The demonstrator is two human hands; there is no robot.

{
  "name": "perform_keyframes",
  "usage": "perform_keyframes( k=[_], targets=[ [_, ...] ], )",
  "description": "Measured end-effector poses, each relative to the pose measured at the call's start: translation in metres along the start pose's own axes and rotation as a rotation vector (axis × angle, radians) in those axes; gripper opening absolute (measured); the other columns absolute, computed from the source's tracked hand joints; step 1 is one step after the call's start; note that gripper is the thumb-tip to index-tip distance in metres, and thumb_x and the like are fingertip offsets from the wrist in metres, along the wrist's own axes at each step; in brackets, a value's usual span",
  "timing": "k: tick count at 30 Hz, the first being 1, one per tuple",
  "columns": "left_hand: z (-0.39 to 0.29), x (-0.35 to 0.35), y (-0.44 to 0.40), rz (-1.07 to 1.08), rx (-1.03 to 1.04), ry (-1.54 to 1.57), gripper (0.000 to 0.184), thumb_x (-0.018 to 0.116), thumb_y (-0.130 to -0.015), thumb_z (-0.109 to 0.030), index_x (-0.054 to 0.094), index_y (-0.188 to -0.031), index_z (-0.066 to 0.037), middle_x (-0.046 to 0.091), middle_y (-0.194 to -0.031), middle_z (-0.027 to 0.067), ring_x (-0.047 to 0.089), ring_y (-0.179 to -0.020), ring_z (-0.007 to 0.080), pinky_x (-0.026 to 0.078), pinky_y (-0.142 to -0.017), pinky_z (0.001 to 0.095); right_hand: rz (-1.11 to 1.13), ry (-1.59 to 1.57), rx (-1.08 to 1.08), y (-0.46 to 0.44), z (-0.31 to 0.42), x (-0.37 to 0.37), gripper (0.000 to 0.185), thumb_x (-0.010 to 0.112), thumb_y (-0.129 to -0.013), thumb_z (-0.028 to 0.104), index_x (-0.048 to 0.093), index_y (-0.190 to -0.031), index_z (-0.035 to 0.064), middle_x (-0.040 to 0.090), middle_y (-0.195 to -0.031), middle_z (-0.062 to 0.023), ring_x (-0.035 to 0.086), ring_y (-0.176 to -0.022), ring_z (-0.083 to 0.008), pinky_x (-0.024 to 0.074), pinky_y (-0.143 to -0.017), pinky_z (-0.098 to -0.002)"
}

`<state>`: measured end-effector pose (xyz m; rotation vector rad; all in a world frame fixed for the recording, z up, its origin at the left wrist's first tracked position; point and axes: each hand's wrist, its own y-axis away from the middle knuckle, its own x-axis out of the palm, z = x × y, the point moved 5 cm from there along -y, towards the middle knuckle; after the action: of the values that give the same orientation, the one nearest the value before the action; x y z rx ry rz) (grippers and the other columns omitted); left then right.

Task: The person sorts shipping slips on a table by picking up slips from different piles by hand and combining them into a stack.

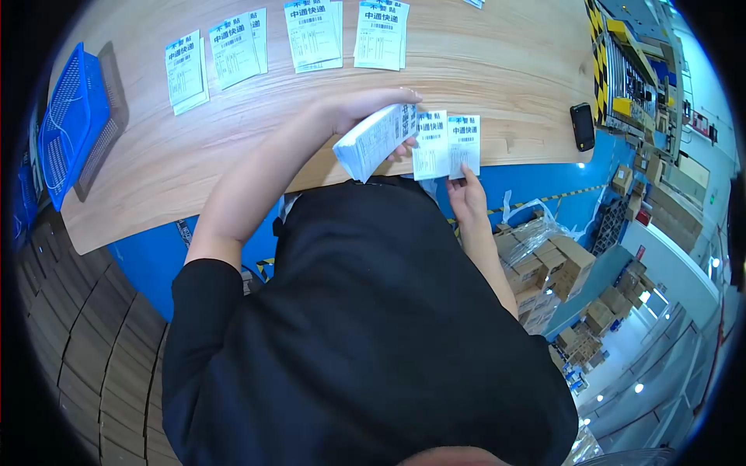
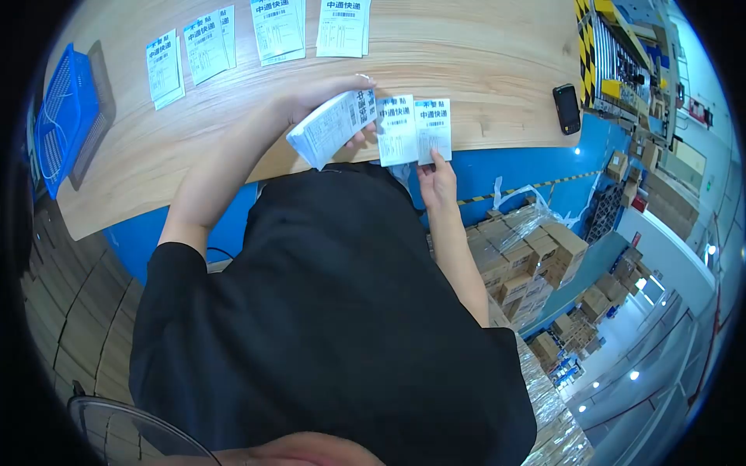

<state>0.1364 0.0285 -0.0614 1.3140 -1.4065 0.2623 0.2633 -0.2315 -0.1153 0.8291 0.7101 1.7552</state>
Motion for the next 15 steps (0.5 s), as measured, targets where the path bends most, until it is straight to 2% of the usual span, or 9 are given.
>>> perform_keyframes(
  k=[1, 2, 5, 6, 7, 9, 11, 13, 15],
  targets=[
    [0.004, 0.003, -0.001, 0.006, -0.045, 0.019, 0.055, 0.049, -0.094, -0.047, 0.043, -0.122, 0.0, 0.058, -0.104, 0.0245, 0.066, -0.076, 0.0238, 0.057, -0.065, 0.0382, 0.043, 0.009, -0.012, 0.004, 0.0, -0.005, 0.035, 0.06, -0.093, 0.016, 0.051, -0.126, 0.0087, 0.057, -0.118, -0.0057, 0.053, -0.107, -0.0194, 0.0439, -0.091, -0.0375],
    [0.004, 0.007, 0.002, -0.003, -0.046, -0.014, 0.056, 0.049, -0.094, -0.048, 0.043, -0.12, 0.001, 0.058, -0.102, 0.0237, 0.065, -0.075, 0.0235, 0.057, -0.065, 0.0391, 0.012, 0.006, -0.018, 0.008, 0.001, -0.015, 0.03, 0.06, -0.093, 0.015, 0.054, -0.122, 0.0087, 0.058, -0.114, -0.0044, 0.055, -0.102, -0.0178, 0.0474, -0.082, -0.0327],
    [0.008, 0.008, 0.003, 0.004, -0.056, 0.018, 0.057, 0.049, -0.094, -0.049, 0.043, -0.12, 0.001, 0.058, -0.102, 0.0227, 0.064, -0.074, 0.0232, 0.056, -0.065, 0.0382, -0.056, -0.103, -0.031, 0.024, 0.008, -0.041, 0.028, 0.06, -0.092, 0.014, 0.054, -0.12, 0.009, 0.059, -0.113, -0.0037, 0.057, -0.097, -0.0162, 0.0492, -0.075, -0.0293],
    [0.009, 0.01, 0.004, 0.013, -0.087, 0.068, 0.056, 0.049, -0.094, -0.048, 0.043, -0.12, 0.002, 0.059, -0.099, 0.0212, 0.064, -0.074, 0.0233, 0.056, -0.064, 0.0383, -0.017, -0.188, -0.018, 0.031, 0.011, -0.046, 0.014, 0.059, -0.093, 0.014, 0.059, -0.107, 0.0094, 0.065, -0.099, -0.0031, 0.062, -0.085, -0.0184, 0.0513, -0.074, -0.0302],
    [0.008, 0.009, 0.005, 0.011, -0.091, 0.067, 0.056, 0.049, -0.094, -0.048, 0.043, -0.12, 0.002, 0.059, -0.099, 0.0212, 0.064, -0.074, 0.0233, 0.056, -0.064, 0.0383, -0.019, -0.191, -0.016, 0.037, 0.009, -0.047, 0.014, 0.059, -0.093, 0.014, 0.059, -0.107, 0.0094, 0.065, -0.099, -0.0031, 0.062, -0.085, -0.0184, 0.0513, -0.074, -0.0302],
    [0.009, 0.008, 0.006, -0.003, -0.089, 0.065, 0.056, 0.049, -0.094, -0.047, 0.042, -0.123, 0.0, 0.06, -0.096, 0.0194, 0.064, -0.074, 0.0239, 0.055, -0.064, 0.0381, 0.16, -0.206, 0.085, 0.048, -0.001, -0.038, 0.026, 0.059, -0.093, 0.012, 0.054, -0.118, 0.0094, 0.061, -0.113, -0.0039, 0.06, -0.097, -0.0161, 0.0517, -0.077, -0.03],
    [0.01, 0.007, 0.006, -0.003, -0.084, 0.058, 0.055, 0.049, -0.095, -0.047, 0.042, -0.125, -0.002, 0.06, -0.095, 0.0187, 0.064, -0.074, 0.0238, 0.055, -0.064, 0.0382, 0.137, -0.051, 0.197, 0.053, -0.016, -0.009, 0.033, 0.056, -0.094, 0.011, 0.049, -0.125, 0.0079, 0.06, -0.117, -0.0041, 0.059, -0.104, -0.0176, 0.0494, -0.087, -0.0331],
    [0.011, 0.006, 0.003, -0.006, -0.071, 0.05, 0.054, 0.049, -0.095, -0.046, 0.041, -0.127, -0.003, 0.06, -0.094, 0.018, 0.064, -0.074, 0.0238, 0.054, -0.064, 0.0382, 0.069, 0.183, 0.222, 0.053, -0.021, 0.009, 0.036, 0.057, -0.092, 0.013, 0.049, -0.127, 0.0084, 0.06, -0.118, -0.0033, 0.058, -0.105, -0.0166, 0.0476, -0.089, -0.0343],
    [0.016, 0.005, 0.002, 0.0, -0.11, 0.119, 0.054, 0.049, -0.095, -0.046, 0.04, -0.13, -0.006, 0.06, -0.094, 0.0175, 0.063, -0.075, 0.0241, 0.054, -0.065, 0.0382, 0.093, 0.137, 0.253, 0.046, -0.022, 0.017, 0.037, 0.058, -0.092, 0.013, 0.049, -0.128, 0.0088, 0.06, -0.118, -0.0035, 0.059, -0.104, -0.0162, 0.0476, -0.088, -0.0346]
  ],
)
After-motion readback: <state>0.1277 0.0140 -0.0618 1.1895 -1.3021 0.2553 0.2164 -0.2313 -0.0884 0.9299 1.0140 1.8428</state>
